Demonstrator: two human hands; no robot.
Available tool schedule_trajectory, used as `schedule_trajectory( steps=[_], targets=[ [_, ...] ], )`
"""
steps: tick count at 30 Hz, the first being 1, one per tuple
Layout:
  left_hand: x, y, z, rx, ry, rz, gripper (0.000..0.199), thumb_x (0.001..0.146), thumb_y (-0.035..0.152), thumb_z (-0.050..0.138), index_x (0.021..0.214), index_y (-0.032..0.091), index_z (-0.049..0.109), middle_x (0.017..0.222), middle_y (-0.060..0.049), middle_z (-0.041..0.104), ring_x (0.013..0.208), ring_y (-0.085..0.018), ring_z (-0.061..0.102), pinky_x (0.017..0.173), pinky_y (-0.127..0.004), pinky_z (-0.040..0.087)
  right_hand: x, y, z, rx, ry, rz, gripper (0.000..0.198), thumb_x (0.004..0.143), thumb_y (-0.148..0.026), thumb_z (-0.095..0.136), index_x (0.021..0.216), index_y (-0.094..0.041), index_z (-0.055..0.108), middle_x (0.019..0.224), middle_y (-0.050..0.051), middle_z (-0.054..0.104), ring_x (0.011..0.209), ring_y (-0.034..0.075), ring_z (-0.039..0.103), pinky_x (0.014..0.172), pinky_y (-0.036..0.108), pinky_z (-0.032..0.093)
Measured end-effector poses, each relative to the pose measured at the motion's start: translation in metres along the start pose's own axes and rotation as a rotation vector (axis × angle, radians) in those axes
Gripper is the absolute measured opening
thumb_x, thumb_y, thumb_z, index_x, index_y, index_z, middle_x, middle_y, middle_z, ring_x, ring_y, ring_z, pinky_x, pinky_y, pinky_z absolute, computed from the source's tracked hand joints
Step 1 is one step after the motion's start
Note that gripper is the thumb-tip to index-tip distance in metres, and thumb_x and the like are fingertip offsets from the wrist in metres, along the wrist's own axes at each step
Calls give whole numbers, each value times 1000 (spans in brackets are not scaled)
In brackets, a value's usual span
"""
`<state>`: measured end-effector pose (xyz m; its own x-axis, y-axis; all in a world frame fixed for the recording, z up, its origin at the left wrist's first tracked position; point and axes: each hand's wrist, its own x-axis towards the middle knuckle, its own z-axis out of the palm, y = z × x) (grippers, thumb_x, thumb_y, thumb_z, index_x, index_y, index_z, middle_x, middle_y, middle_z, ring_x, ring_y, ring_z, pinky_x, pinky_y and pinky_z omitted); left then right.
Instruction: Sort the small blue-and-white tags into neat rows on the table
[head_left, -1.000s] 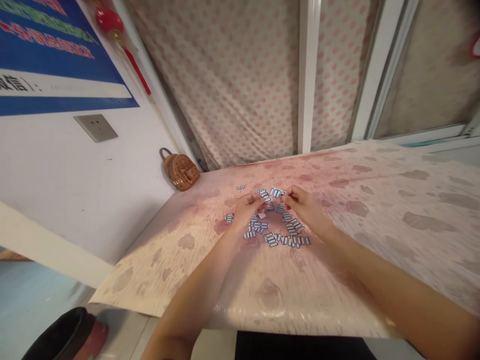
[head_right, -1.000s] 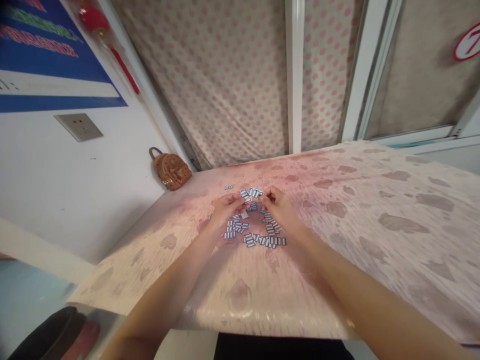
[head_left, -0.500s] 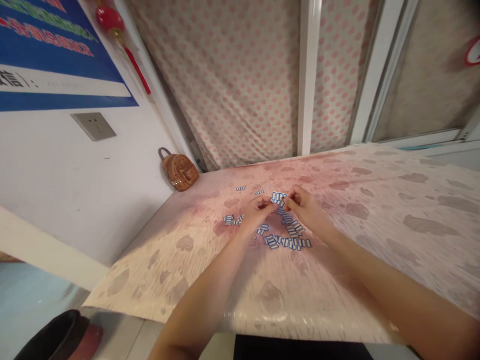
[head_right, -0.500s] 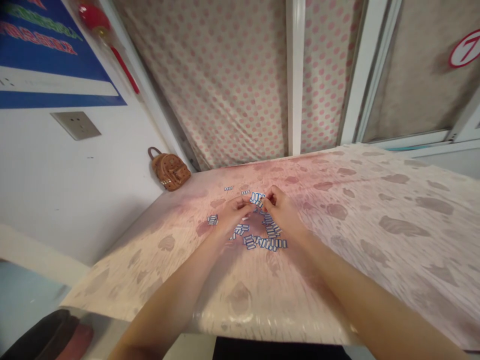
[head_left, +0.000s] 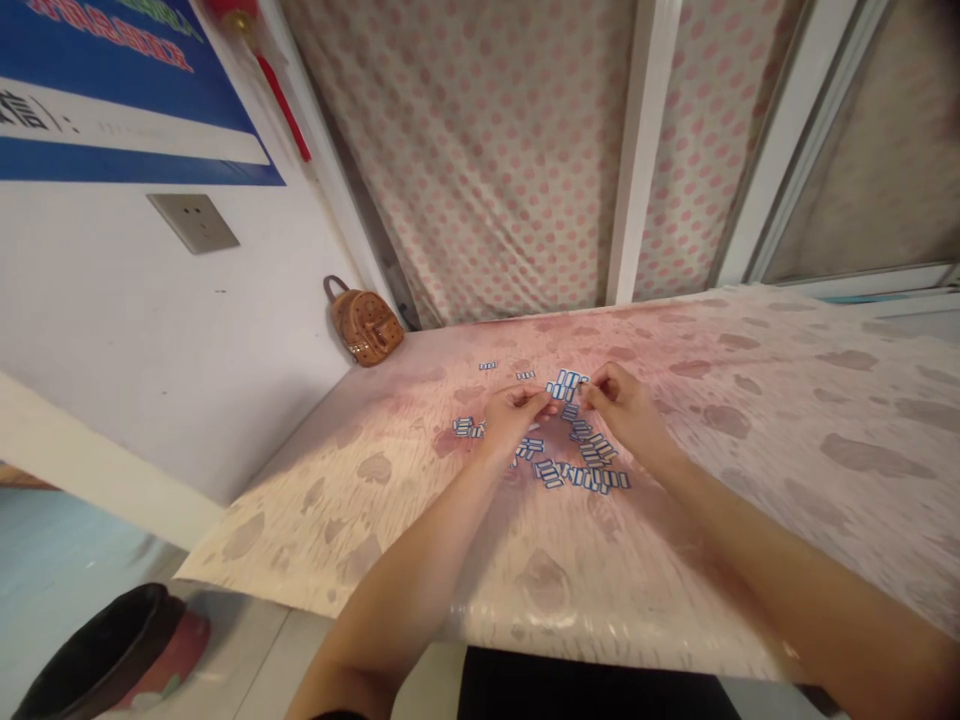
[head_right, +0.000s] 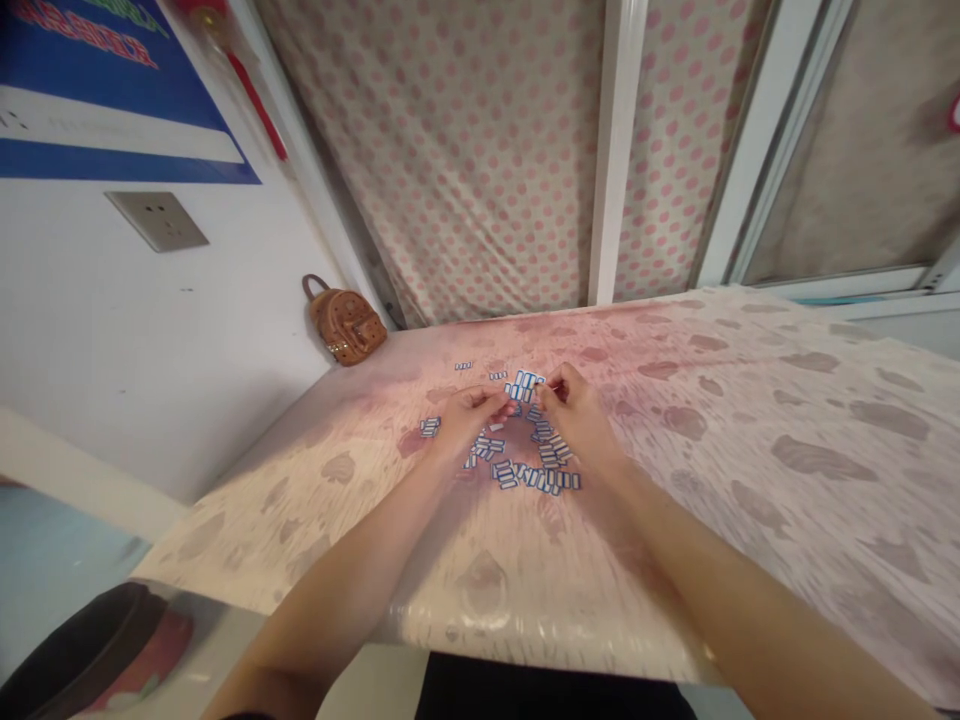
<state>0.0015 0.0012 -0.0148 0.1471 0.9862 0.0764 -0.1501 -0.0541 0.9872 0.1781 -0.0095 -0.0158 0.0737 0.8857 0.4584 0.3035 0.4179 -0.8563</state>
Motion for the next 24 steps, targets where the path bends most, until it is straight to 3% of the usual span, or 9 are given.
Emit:
schedule_trajectory(
  steps=[3,12,24],
  targets=[
    [-1,-1,2,-72,49,-42,16,77,29,76,81,14,72,82,-6,76,77,-16,71,80,-30,54,3,0,-3,7,38,-8,18,81,-36,59,73,-23,50,64,-1,57,63,17,55,63,31,42],
    [-4,-1,4,-139,77,-65,19,77,31,79,86,15,74,86,-7,77,85,-19,73,85,-32,56,1,-4,2,44,-48,-59,18,81,-35,60,74,-23,51,76,0,59,72,17,57,70,32,44],
    [-5,-2,6,-111,8,-44,27,74,37,81,88,15,74,91,-9,77,87,-20,74,83,-32,57,0,0,4,-52,-49,-94,17,81,-36,58,73,-24,50,71,0,58,69,17,56,69,32,45]
  ],
)
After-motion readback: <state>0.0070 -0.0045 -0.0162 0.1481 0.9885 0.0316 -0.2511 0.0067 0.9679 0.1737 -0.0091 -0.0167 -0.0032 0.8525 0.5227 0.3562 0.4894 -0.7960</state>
